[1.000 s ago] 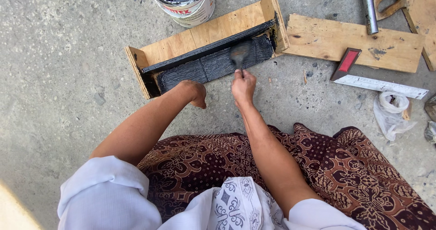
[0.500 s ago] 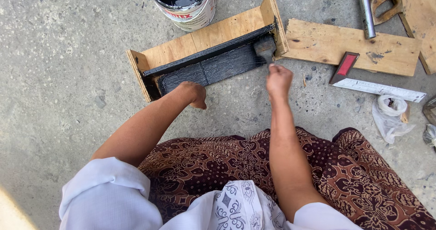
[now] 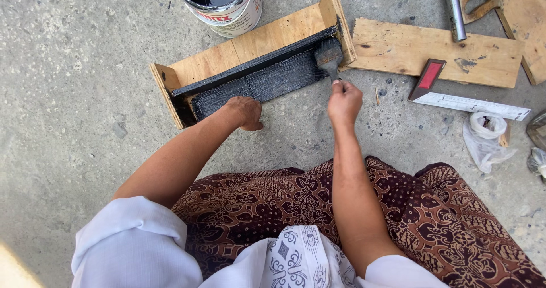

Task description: The person paints the inside of a wooden box using a brush dipped in a can of black paint.

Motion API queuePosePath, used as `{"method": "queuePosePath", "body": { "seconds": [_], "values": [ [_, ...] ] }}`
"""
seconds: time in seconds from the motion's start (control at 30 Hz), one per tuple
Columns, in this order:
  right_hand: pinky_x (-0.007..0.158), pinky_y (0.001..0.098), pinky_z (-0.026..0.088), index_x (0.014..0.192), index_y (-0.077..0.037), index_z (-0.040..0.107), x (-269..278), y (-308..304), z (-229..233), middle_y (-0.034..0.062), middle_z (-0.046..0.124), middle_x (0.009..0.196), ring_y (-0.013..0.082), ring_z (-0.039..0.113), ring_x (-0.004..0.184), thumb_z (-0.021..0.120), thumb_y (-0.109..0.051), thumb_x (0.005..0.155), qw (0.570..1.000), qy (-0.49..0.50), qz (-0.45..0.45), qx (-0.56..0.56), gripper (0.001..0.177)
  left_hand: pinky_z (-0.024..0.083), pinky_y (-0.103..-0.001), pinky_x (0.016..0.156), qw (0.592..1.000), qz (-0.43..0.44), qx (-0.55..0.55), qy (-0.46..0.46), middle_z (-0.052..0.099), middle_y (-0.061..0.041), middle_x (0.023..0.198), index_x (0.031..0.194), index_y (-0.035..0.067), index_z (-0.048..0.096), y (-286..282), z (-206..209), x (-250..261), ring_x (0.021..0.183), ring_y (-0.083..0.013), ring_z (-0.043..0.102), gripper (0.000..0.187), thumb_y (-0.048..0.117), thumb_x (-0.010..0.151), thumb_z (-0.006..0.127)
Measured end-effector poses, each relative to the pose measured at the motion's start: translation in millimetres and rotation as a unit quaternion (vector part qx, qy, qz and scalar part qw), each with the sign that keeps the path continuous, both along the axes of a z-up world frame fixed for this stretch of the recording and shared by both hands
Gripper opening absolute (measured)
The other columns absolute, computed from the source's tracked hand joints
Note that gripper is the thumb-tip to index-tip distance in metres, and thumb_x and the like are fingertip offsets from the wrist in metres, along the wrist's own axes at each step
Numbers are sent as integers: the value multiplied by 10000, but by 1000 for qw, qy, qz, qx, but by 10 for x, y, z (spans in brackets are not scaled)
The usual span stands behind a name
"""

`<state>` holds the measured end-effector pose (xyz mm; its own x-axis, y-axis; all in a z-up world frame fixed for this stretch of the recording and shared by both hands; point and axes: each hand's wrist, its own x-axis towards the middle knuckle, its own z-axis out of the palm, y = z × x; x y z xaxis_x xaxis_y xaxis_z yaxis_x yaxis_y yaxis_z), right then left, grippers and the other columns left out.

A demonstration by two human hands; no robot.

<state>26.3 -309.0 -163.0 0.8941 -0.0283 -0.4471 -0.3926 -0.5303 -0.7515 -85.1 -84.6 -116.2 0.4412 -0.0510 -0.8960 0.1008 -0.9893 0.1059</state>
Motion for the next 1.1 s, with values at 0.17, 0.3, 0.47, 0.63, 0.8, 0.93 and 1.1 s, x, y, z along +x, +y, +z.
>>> {"method": "queuePosePath", "body": {
  "seconds": [0.17,0.3,0.47,0.63,0.8,0.93,1.1],
  "values": [
    [510,365,452,944,-63,732,-121,149,184,66,686,663,204,639,553,628,-180,1023,941,-276,157,-115,175,545,-445,993,999,28,11,15,718,-114,1162,1098,75,752,99,81,-108,1138,-280,669,511,555,961,640],
    [491,372,490,1111,-29,716,-261,291,420,67,680,624,215,679,519,609,-173,1022,917,-343,183,-95,200,565,-433,987,1000,22,11,19,755,-102,1121,1033,77,802,116,79,-104,1096,-252,714,512,539,992,583],
    [520,409,499,991,-75,725,-237,215,510,64,688,602,240,679,502,628,-188,995,934,-263,170,-174,149,550,-438,993,1000,23,2,0,735,-108,1135,1096,81,759,66,32,-72,1107,-264,696,495,538,981,608],
    [584,415,525,924,-89,724,-108,45,213,88,718,666,248,702,590,638,-217,986,923,-153,223,-274,166,553,-441,984,1000,11,-3,8,736,-105,1135,1098,87,757,77,1,-69,1112,-265,695,485,531,986,597],
    [565,438,528,934,-62,705,222,82,-8,106,723,695,261,710,587,620,-212,1002,944,-118,193,-239,186,558,-429,976,999,32,5,15,747,-101,1103,1043,78,778,125,51,-121,1090,-256,708,498,540,983,601],
    [587,417,484,841,-90,730,449,144,136,102,716,666,239,682,587,664,-214,986,942,-152,203,-219,202,565,-424,970,999,30,9,14,754,-99,1085,1018,76,781,164,76,-111,1077,-248,718,498,539,985,600],
    [537,416,463,869,-82,740,268,-59,192,74,710,661,221,634,519,637,-207,1039,940,-204,198,-187,235,557,-425,973,999,31,7,13,747,-92,1093,1025,85,782,170,54,-125,1083,-241,705,486,532,987,596]
  ]
}}
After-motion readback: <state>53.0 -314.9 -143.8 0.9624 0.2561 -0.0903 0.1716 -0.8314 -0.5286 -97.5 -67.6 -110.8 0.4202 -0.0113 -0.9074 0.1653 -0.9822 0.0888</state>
